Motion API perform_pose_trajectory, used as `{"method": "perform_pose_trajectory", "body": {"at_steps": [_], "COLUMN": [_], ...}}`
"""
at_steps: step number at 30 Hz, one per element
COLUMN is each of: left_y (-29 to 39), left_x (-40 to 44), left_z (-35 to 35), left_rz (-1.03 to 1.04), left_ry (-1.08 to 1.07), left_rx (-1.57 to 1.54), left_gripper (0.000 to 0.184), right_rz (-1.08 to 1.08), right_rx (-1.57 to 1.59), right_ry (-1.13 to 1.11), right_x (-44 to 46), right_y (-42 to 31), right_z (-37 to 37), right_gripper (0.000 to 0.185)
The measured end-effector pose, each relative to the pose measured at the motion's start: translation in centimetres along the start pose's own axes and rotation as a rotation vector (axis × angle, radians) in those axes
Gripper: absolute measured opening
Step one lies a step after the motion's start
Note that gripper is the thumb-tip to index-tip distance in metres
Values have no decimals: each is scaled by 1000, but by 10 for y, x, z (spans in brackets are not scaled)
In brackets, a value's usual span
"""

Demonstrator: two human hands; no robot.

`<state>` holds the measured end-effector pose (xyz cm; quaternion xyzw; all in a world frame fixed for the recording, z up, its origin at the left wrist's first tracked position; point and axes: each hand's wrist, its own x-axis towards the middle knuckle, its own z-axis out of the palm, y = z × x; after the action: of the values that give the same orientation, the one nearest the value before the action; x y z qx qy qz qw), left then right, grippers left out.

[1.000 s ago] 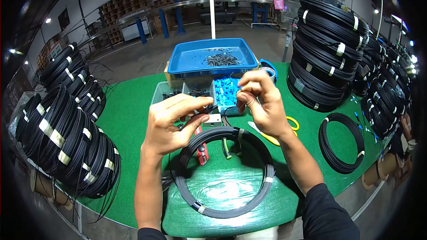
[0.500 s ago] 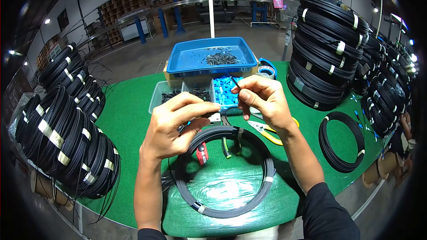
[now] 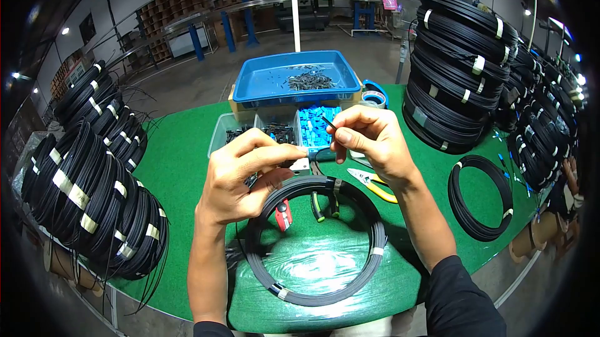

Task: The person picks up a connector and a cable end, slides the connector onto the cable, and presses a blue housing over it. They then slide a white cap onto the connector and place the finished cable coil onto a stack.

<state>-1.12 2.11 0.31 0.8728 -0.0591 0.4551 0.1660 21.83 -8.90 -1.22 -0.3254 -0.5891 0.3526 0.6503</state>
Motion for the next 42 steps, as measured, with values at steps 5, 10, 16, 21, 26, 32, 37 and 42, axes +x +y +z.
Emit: {"method": "perform_pose_trajectory", "body": {"at_steps": [5, 10, 16, 21, 26, 32, 37, 42], "left_y": [-4, -12, -20, -20, -18, -18, -18, -25], "left_x": [-3, -7, -7, -10, -8, -10, -10, -16], "left_z": [1, 4, 8, 6, 6, 2, -2, -7], "left_rz": [-9, -26, 7, -8, -37, -45, -99, -238], "left_ry": [5, 104, 117, 133, 155, 88, 194, 194], "left_rx": [-20, -179, -170, -155, -207, -166, -240, -287], "left_gripper": [44, 33, 32, 30, 29, 36, 53, 70], "right_rz": [9, 24, 13, 52, -22, -213, -476, -535], "right_rx": [36, 65, 14, -28, -47, -314, -789, -1027], "right_ry": [13, 29, 87, 60, 104, 205, 173, 125], "right_x": [-1, -1, -1, -3, -3, -3, -4, -6], "right_y": [3, 2, 3, 2, 6, 4, -4, -4], "right_z": [0, 2, 1, -1, 2, 8, 12, 19], "right_gripper": [18, 19, 15, 18, 16, 11, 13, 18]}}
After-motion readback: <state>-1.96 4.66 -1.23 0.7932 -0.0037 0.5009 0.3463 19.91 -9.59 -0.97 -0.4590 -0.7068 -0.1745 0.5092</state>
